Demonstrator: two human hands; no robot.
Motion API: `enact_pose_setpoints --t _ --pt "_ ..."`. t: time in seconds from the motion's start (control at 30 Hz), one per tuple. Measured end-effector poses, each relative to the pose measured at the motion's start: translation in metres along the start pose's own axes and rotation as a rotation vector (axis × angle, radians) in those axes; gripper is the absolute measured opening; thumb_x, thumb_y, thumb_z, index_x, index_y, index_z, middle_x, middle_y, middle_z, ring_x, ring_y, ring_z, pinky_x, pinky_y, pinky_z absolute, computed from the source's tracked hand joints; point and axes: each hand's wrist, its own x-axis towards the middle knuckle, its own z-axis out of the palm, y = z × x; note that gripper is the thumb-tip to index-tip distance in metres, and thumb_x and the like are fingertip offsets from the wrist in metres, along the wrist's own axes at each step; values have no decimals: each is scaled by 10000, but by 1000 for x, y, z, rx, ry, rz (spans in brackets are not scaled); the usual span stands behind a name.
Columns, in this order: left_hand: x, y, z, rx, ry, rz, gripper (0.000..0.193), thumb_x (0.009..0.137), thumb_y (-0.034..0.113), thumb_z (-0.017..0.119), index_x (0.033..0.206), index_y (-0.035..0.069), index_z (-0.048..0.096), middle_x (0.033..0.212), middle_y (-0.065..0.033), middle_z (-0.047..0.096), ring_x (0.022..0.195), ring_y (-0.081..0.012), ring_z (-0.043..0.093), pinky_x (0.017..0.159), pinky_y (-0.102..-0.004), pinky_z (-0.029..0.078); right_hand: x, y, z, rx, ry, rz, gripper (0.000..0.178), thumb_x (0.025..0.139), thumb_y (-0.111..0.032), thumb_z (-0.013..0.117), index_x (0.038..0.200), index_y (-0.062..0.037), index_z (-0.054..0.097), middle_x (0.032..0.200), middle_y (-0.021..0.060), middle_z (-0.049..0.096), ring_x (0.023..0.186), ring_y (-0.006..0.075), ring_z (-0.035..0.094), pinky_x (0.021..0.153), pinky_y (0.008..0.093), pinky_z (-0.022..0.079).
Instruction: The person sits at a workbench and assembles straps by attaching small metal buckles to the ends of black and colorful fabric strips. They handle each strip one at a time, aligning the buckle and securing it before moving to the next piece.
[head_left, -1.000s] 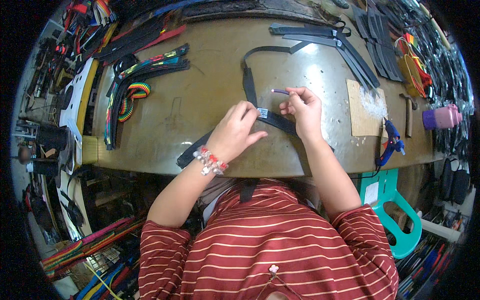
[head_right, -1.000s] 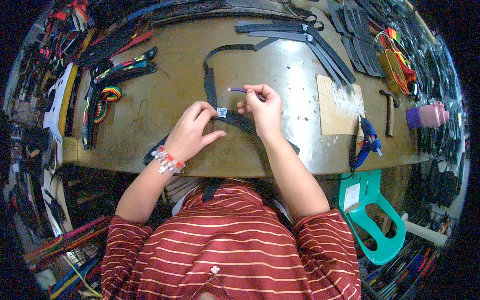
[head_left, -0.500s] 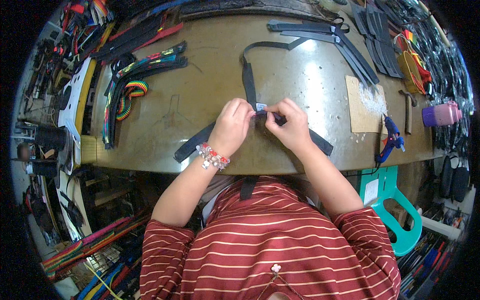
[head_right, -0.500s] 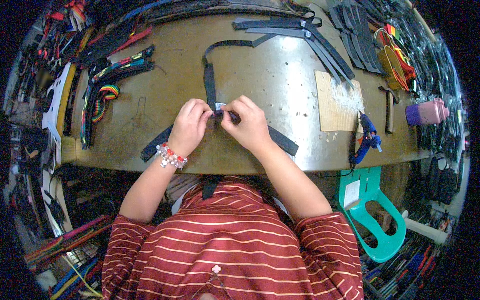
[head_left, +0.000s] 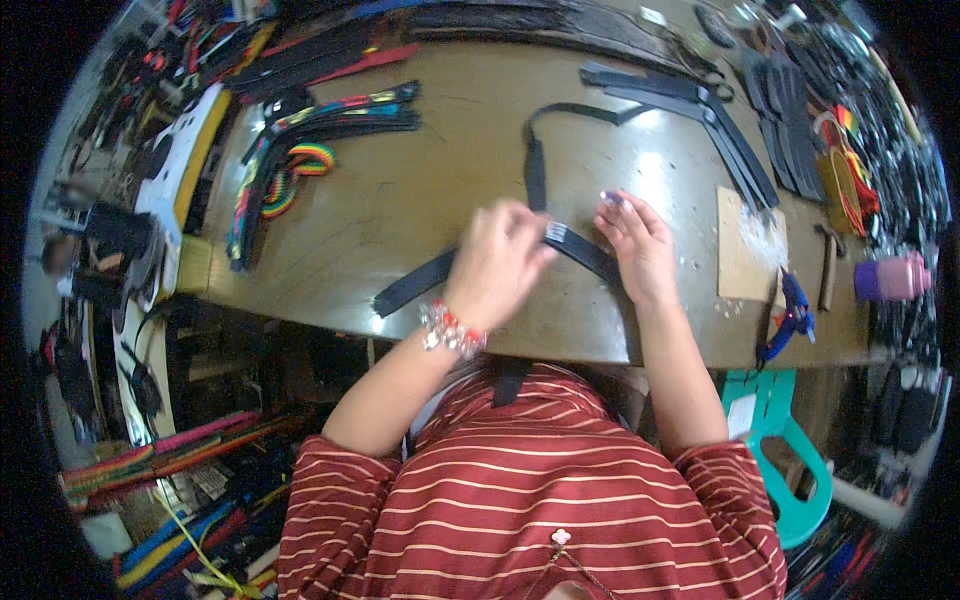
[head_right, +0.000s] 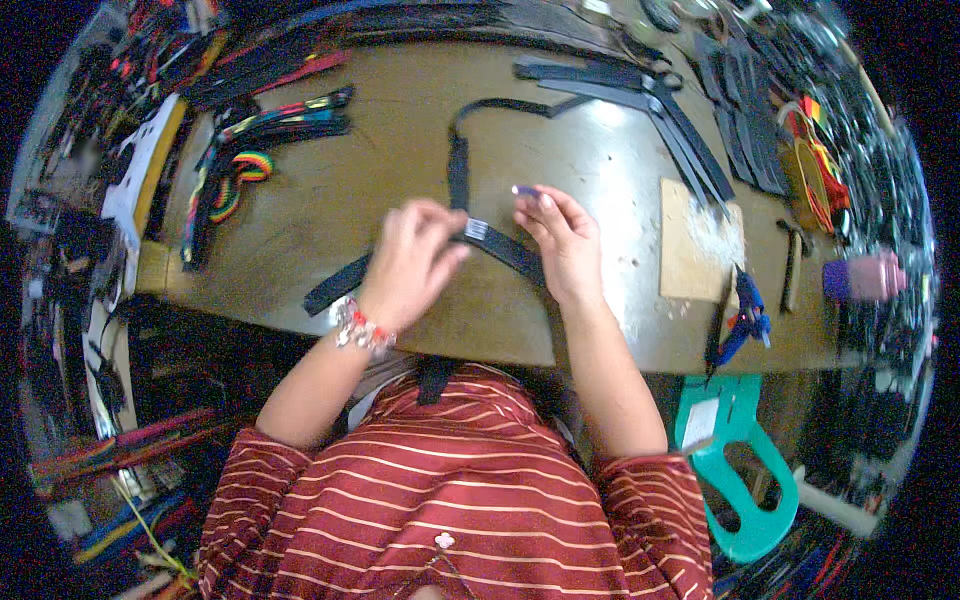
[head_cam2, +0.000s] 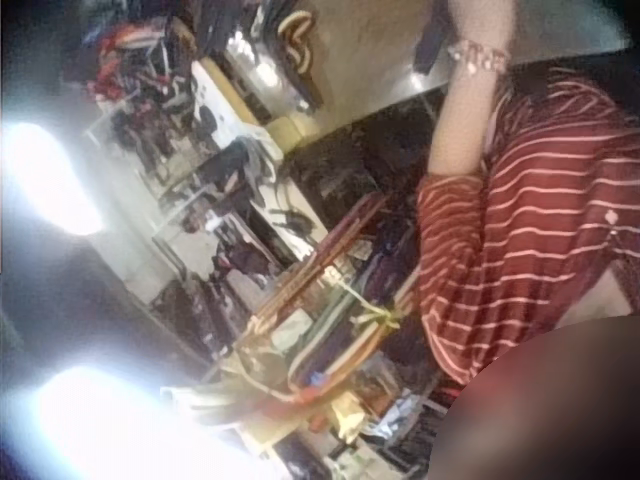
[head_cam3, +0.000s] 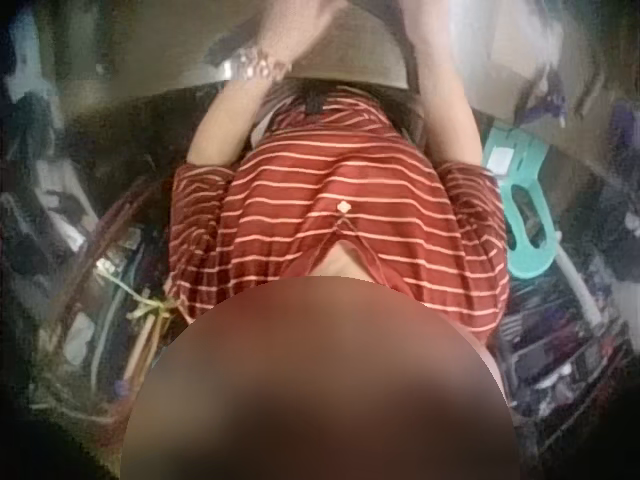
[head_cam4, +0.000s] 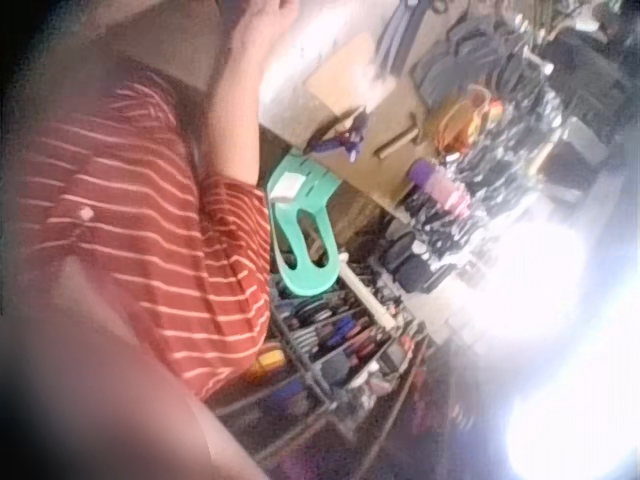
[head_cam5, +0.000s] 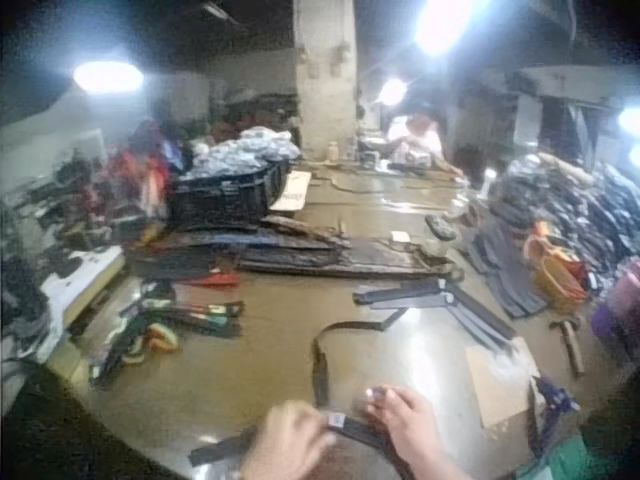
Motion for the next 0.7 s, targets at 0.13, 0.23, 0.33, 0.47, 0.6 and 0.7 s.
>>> enact_pose_setpoints --t 0.13,0.23,0.33,0.47,0.6,0.7 --pt "14 -40 -8 -73 -114 -71 318 747 257 721 943 70 553 969 -106 573 890 -266 552 810 -378 446 -7 -25 11 -672 -384 -41 171 840 -118 633 970 -11 660 1156 162 576 1062 269 574 924 364 449" --pt "31 -42 -26 -504 -96 -225 264 811 231 689 939 50 546 750 -85 626 688 -181 612 637 -316 487 2 -46 33 -1189 -489 -99 98 759 -38 649 848 -41 691 1043 129 625 1001 266 587 894 336 429" --pt "63 -95 -63 -261 228 -261 222 822 157 651 993 41 570 877 -121 633 821 -220 626 756 -339 495 41 -80 49 -1298 -486 -441 110 774 -28 626 875 -15 667 862 90 636 823 196 600 783 297 449" --pt "57 -225 -125 644 494 -295 273 816 58 535 1083 47 591 1136 -220 549 1047 -373 531 912 -439 433 115 -166 4 -1180 -273 -212 172 805 -121 637 873 36 644 841 87 652 789 169 593 728 300 459" --pt "23 -295 -159 426 356 -481 360 763 10 608 1116 71 575 939 -193 631 896 -365 595 799 -449 470 146 -200 -55 -1614 58 -263 180 831 -167 620 911 -11 660 921 123 653 872 245 611 769 330 465" --pt "26 -256 -150 411 376 -384 298 769 30 593 1063 75 611 889 -180 649 851 -350 616 765 -434 485 132 -181 -32 -1731 298 -681 153 836 -127 606 948 -46 670 1021 145 623 946 265 596 803 337 476"
